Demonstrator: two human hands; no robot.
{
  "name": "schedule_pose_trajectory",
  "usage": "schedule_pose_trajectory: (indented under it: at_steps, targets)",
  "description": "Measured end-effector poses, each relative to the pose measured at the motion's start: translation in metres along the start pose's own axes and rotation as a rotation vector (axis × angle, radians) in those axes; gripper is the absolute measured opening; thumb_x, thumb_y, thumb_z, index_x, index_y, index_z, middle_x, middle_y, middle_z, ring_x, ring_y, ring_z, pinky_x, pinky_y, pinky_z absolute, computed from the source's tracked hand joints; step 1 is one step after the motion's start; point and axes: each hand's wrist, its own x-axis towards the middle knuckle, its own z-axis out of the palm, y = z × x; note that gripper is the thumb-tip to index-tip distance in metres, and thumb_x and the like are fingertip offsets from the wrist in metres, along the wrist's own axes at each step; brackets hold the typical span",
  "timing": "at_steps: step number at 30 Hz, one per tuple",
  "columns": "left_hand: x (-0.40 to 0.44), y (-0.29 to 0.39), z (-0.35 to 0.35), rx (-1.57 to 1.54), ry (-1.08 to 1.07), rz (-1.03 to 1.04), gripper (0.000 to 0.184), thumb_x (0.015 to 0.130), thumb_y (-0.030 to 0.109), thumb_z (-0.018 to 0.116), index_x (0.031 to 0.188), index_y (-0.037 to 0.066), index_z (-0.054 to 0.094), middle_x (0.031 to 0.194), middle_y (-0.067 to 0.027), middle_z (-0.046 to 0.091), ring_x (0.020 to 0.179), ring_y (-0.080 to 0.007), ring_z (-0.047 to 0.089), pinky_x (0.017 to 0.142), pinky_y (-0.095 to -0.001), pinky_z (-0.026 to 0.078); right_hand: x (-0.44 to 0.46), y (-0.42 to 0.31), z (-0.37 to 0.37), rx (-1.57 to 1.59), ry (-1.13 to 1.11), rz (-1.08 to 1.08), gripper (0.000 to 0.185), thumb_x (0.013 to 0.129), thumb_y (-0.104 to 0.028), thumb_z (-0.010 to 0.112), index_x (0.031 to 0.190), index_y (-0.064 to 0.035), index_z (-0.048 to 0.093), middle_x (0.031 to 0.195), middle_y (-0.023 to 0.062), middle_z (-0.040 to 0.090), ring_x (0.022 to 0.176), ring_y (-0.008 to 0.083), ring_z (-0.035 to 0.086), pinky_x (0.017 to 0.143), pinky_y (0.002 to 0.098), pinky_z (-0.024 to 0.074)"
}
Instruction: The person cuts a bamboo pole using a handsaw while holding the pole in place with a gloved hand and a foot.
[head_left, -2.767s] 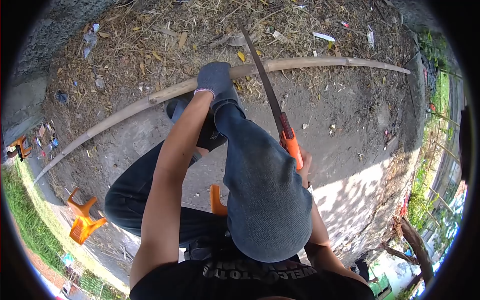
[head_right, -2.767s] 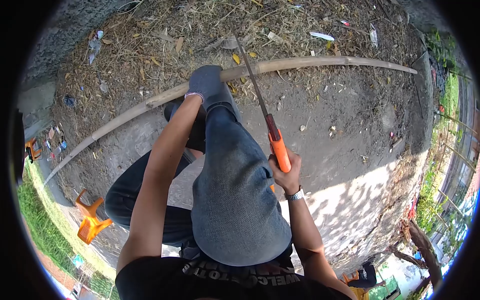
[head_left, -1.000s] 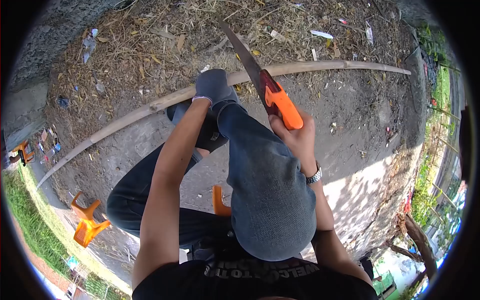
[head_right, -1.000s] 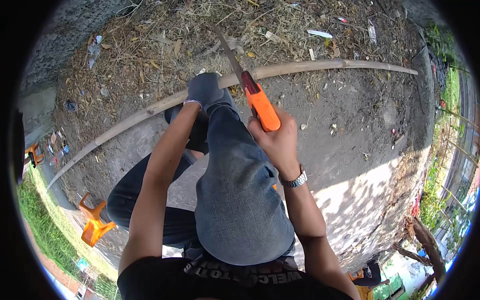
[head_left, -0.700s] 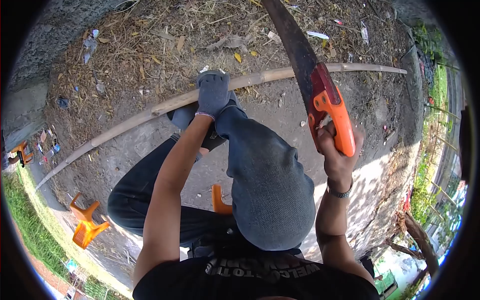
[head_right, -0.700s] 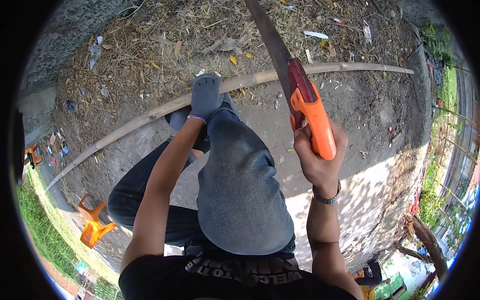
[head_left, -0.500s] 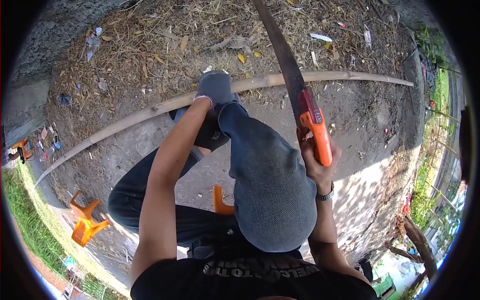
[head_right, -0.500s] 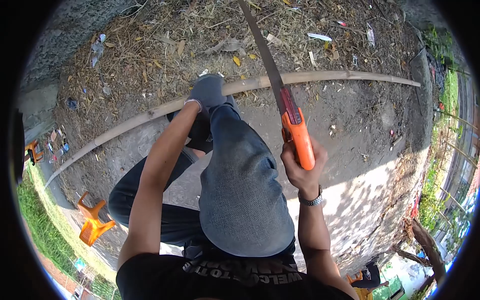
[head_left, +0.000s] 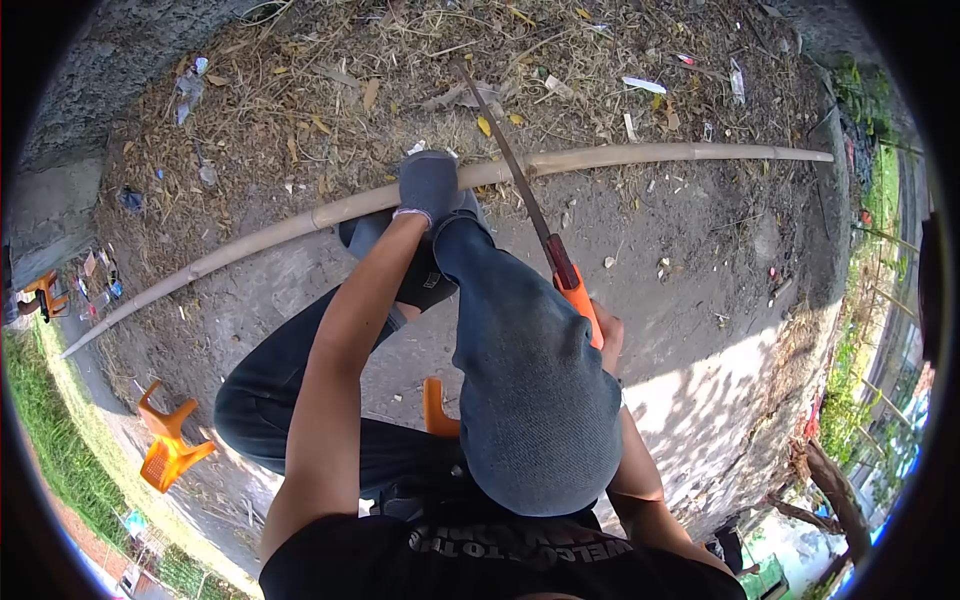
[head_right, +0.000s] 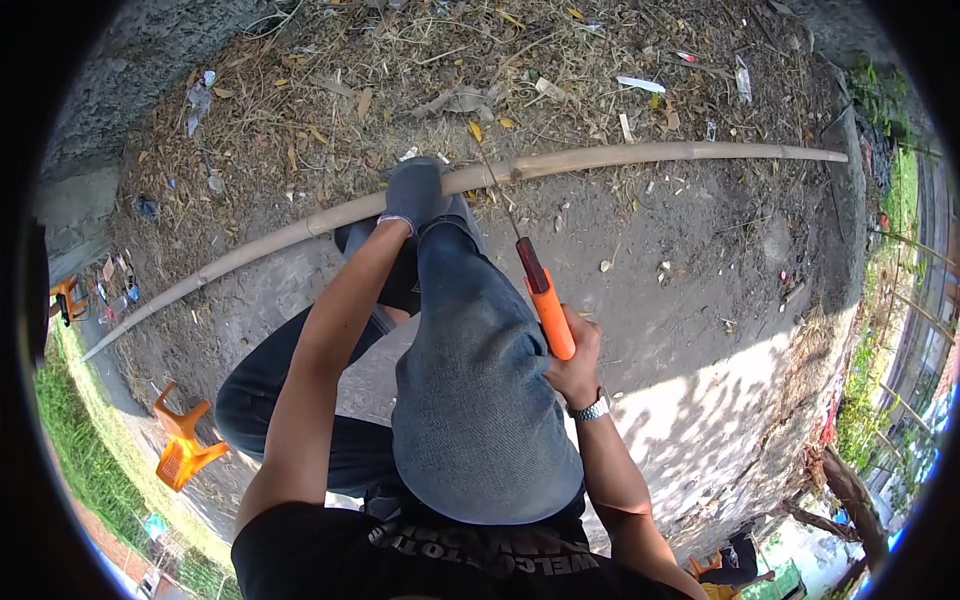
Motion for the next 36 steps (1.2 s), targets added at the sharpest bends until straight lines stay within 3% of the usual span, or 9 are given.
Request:
schedule_pose_trajectory:
  at_steps: [4, 6, 7, 13, 18, 25, 28, 33, 36]
  targets:
    - [-0.014, 0.008, 0.020, -0.021, 0.133, -0.076, 0.029, 0.082, 0.030, 0.076, 0.101, 0.008, 0.075, 0.091, -0.0150, 0.075, 0.088, -0.0368, 0.075, 0.082, -0.0503, 0.059, 0.003, -0.003, 0.011, 0.073, 0.095, 0.041, 0.026, 0.082, -0.022, 0.079, 0.092, -0.0009, 0.067, 0.068, 0.0085, 0.061, 0.056, 0.0190, 0.057, 0.059, 0.0351, 0.0458]
    - [-0.014, 0.008, 0.028, 0.078, 0.395, -0.025, 0.027, 0.083, 0.029, 0.076, 0.102, 0.010, 0.075, 0.092, -0.0148, 0.076, 0.089, -0.0365, 0.075, 0.082, -0.0513, 0.058, 0.001, 0.000, 0.010, 0.093, 0.127, 0.058, 0.023, 0.083, -0.018, 0.077, 0.095, -0.0005, 0.068, 0.069, 0.0086, 0.062, 0.056, 0.0189, 0.058, 0.059, 0.0353, 0.0461]
    - [-0.015, 0.011, 0.018, 0.075, 0.394, -0.026, 0.027, 0.083, 0.029, 0.076, 0.102, 0.010, 0.075, 0.092, -0.0148, 0.076, 0.089, -0.0365, 0.075, 0.082, -0.0513, 0.058, 0.001, 0.001, 0.009, 0.100, 0.141, 0.074, 0.022, 0.083, -0.016, 0.076, 0.097, -0.0007, 0.070, 0.069, 0.0086, 0.063, 0.056, 0.0189, 0.058, 0.060, 0.0351, 0.0467]
    - [0.005, -0.003, -0.007, -0.129, 0.063, -0.048, 0.031, 0.082, 0.034, 0.076, 0.104, 0.012, 0.078, 0.099, -0.0163, 0.078, 0.095, -0.0360, 0.076, 0.087, -0.0508, 0.060, 0.002, 0.007, 0.010, 0.060, 0.159, 0.094, 0.023, 0.082, -0.012, 0.075, 0.102, -0.0013, 0.074, 0.070, 0.0077, 0.065, 0.058, 0.0166, 0.060, 0.061, 0.0333, 0.0481]
    - [0.030, -0.019, -0.023, -0.168, -0.279, -0.099, 0.046, 0.073, 0.040, 0.082, 0.108, 0.010, 0.081, 0.107, -0.0210, 0.078, 0.099, -0.0363, 0.076, 0.091, -0.0465, 0.060, -0.002, 0.025, 0.018, 0.164, 0.133, 0.127, 0.022, 0.083, -0.013, 0.075, 0.102, -0.0013, 0.073, 0.072, 0.0063, 0.065, 0.063, 0.0138, 0.061, 0.063, 0.0321, 0.0486]
    - [0.035, -0.027, -0.017, -0.382, -0.583, -0.052, 0.055, 0.063, 0.034, 0.084, 0.113, 0.009, 0.081, 0.107, -0.0175, 0.080, 0.095, -0.0331, 0.078, 0.089, -0.0425, 0.060, -0.004, 0.036, 0.047, 0.193, 0.112, 0.148, 0.032, 0.086, -0.023, 0.081, 0.102, 0.0031, 0.072, 0.081, 0.0029, 0.071, 0.072, 0.0097, 0.061, 0.066, 0.0313, 0.0476]
    - [0.029, -0.026, -0.008, -0.293, -0.529, -0.019, 0.054, 0.063, 0.031, 0.084, 0.113, 0.011, 0.082, 0.106, -0.0164, 0.079, 0.096, -0.0328, 0.077, 0.091, -0.0425, 0.059, -0.001, 0.046, 0.064, 0.253, 0.120, 0.073, 0.036, 0.086, -0.027, 0.078, 0.107, 0.0028, 0.073, 0.081, 0.0067, 0.072, 0.071, 0.0128, 0.063, 0.066, 0.0327, 0.0482]
    - [0.005, -0.011, -0.003, -0.216, -0.144, 0.066, 0.046, 0.065, 0.032, 0.081, 0.107, 0.012, 0.083, 0.108, -0.0176, 0.078, 0.104, -0.0339, 0.075, 0.097, -0.0432, 0.057, -0.001, 0.042, 0.063, 0.225, 0.138, 0.039, 0.036, 0.086, -0.026, 0.076, 0.109, 0.0013, 0.073, 0.081, 0.0068, 0.072, 0.071, 0.0146, 0.064, 0.067, 0.0324, 0.0490]
    - [0.001, -0.004, -0.020, -0.206, -0.158, 0.015, 0.044, 0.066, 0.032, 0.080, 0.105, 0.012, 0.083, 0.109, -0.0188, 0.078, 0.105, -0.0348, 0.075, 0.097, -0.0442, 0.057, -0.004, 0.042, 0.058, 0.220, 0.159, 0.024, 0.036, 0.085, -0.025, 0.075, 0.111, 0.0004, 0.074, 0.081, 0.0069, 0.072, 0.071, 0.0157, 0.065, 0.067, 0.0322, 0.0495]
